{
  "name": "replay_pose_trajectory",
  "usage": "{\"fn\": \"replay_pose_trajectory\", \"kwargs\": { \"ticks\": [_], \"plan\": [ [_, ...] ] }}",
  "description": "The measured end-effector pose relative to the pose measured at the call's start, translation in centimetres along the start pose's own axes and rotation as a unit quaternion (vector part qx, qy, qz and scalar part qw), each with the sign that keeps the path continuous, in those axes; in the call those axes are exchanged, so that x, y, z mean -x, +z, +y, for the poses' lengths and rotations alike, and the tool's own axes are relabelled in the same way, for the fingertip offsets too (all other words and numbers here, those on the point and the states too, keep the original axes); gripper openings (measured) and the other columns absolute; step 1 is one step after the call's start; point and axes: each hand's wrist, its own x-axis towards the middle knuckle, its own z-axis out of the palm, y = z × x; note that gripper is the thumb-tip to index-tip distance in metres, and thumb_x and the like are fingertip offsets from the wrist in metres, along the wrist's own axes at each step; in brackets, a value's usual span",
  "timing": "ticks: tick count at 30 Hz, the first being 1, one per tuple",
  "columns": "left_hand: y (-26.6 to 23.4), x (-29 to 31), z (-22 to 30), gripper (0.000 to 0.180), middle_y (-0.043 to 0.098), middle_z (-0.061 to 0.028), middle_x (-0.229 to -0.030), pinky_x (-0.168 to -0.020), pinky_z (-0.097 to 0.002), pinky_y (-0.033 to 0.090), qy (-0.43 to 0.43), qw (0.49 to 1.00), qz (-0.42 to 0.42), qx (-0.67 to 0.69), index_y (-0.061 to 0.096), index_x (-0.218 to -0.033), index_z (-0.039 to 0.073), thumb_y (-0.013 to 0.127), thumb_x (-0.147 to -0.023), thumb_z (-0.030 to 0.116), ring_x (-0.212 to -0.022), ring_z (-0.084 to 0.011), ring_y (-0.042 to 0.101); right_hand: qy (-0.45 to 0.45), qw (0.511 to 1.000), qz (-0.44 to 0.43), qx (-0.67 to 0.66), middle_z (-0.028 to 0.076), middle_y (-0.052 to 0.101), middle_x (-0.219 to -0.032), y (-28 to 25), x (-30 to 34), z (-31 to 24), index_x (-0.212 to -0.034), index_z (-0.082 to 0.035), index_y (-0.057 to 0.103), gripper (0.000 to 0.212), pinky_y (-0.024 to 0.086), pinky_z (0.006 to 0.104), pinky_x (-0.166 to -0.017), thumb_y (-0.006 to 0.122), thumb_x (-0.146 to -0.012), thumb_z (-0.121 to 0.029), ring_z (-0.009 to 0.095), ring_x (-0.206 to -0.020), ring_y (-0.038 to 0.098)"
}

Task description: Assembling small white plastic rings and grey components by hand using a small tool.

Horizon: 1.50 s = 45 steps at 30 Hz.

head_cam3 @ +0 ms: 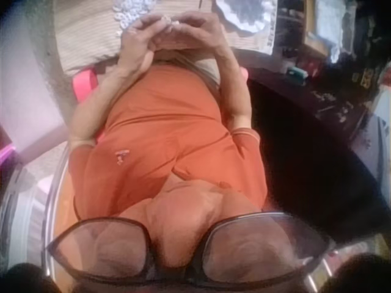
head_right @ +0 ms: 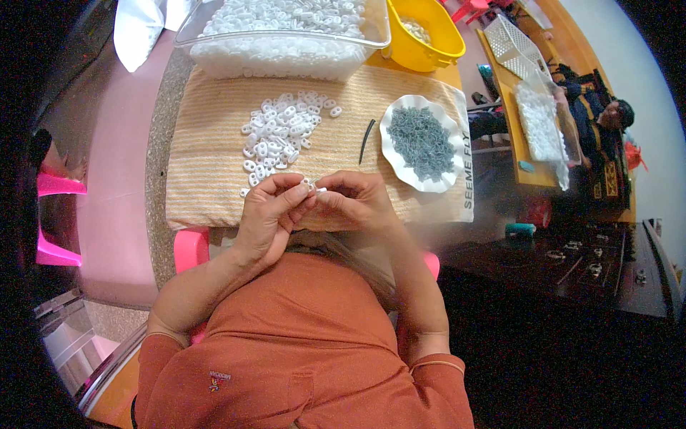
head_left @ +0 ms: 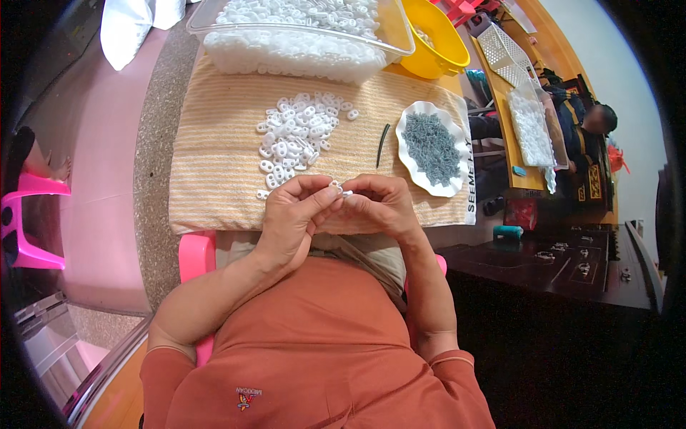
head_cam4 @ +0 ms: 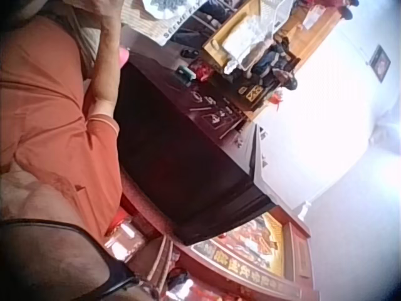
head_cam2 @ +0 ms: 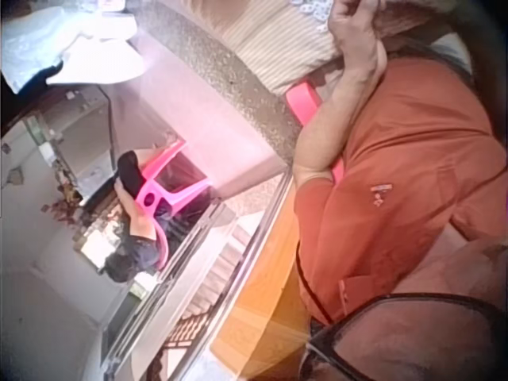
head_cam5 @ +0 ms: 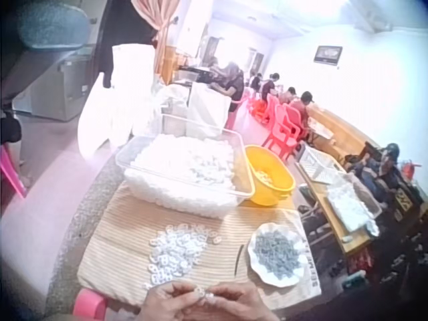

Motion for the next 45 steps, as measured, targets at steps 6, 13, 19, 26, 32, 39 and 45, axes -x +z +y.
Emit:
{"fn": "replay_pose_trajectory", "kwargs": {
  "ticks": [6, 13, 19, 26, 32, 39, 45],
  "plan": [
    [-0.12, -0.02, 0.12, 0.014, 0.066, -0.0080, -0.090, -0.074, -0.0221, 0.054, -0.002, 1.000, -0.013, 0.000, 0.060, -0.101, 0.000, 0.063, -0.087, 0.001, -0.080, -0.0138, 0.065, -0.035, 0.998, -0.002, 0.050, 0.004, 0.068, -0.091, -0.17, -0.20, 0.57, -0.100, 0.003, 0.067, 0.014, 0.051, 0.0211, -0.073, 0.062, -0.089, -0.005, 0.008, -0.082, 0.062],
    [0.12, 0.01, 0.21, 0.014, 0.065, -0.0078, -0.090, -0.072, -0.0220, 0.054, -0.005, 1.000, 0.000, -0.006, 0.061, -0.101, 0.000, 0.064, -0.087, 0.002, -0.079, -0.0135, 0.065, -0.012, 1.000, -0.002, 0.025, 0.006, 0.067, -0.096, -0.09, -0.12, 0.70, -0.110, 0.004, 0.063, 0.023, 0.053, 0.0232, -0.076, 0.063, -0.089, -0.006, 0.010, -0.087, 0.063],
    [0.04, -0.05, 0.14, 0.015, 0.065, -0.0068, -0.089, -0.071, -0.0216, 0.054, -0.006, 1.000, 0.001, -0.008, 0.061, -0.101, 0.001, 0.064, -0.087, 0.002, -0.079, -0.0128, 0.065, -0.009, 0.999, -0.002, -0.031, 0.007, 0.066, -0.101, 0.27, -0.07, 0.39, -0.116, 0.004, 0.059, 0.028, 0.053, 0.0248, -0.080, 0.062, -0.089, -0.006, 0.012, -0.091, 0.063],
    [0.03, -0.03, 0.23, 0.013, 0.066, -0.0077, -0.091, -0.072, -0.0221, 0.054, -0.009, 1.000, -0.009, -0.011, 0.062, -0.100, 0.000, 0.064, -0.087, 0.002, -0.079, -0.0131, 0.065, -0.017, 0.999, -0.016, -0.046, 0.008, 0.065, -0.102, 0.38, -0.20, 0.28, -0.118, 0.003, 0.058, 0.029, 0.053, 0.0248, -0.081, 0.061, -0.090, -0.004, 0.012, -0.092, 0.063],
    [0.10, 0.00, 0.20, 0.014, 0.067, -0.0088, -0.092, -0.070, -0.0218, 0.055, -0.010, 1.000, -0.006, -0.007, 0.062, -0.100, 0.000, 0.064, -0.087, 0.001, -0.079, -0.0131, 0.065, 0.016, 0.997, 0.006, -0.078, 0.009, 0.065, -0.102, 0.56, 0.02, 0.07, -0.118, 0.004, 0.058, 0.029, 0.052, 0.0244, -0.081, 0.060, -0.090, -0.004, 0.012, -0.090, 0.063],
    [0.05, 0.07, 0.34, 0.015, 0.066, -0.0100, -0.093, -0.073, -0.0237, 0.057, -0.016, 1.000, -0.006, -0.013, 0.061, -0.101, -0.001, 0.063, -0.087, 0.000, -0.081, -0.0143, 0.066, -0.008, 0.998, 0.016, -0.053, 0.007, 0.066, -0.099, 0.28, -0.12, 0.76, -0.118, 0.003, 0.058, 0.030, 0.051, 0.0226, -0.078, 0.062, -0.090, -0.004, 0.010, -0.089, 0.062],
    [0.07, 0.05, 0.28, 0.015, 0.066, -0.0100, -0.093, -0.074, -0.0245, 0.057, -0.018, 1.000, -0.003, -0.023, 0.060, -0.101, -0.002, 0.063, -0.087, 0.001, -0.081, -0.0146, 0.066, -0.006, 0.998, 0.029, -0.055, 0.003, 0.063, -0.094, 0.04, 0.11, 0.43, -0.118, 0.003, 0.059, 0.030, 0.050, 0.0223, -0.076, 0.063, -0.089, -0.007, 0.008, -0.086, 0.060]
  ]
}}
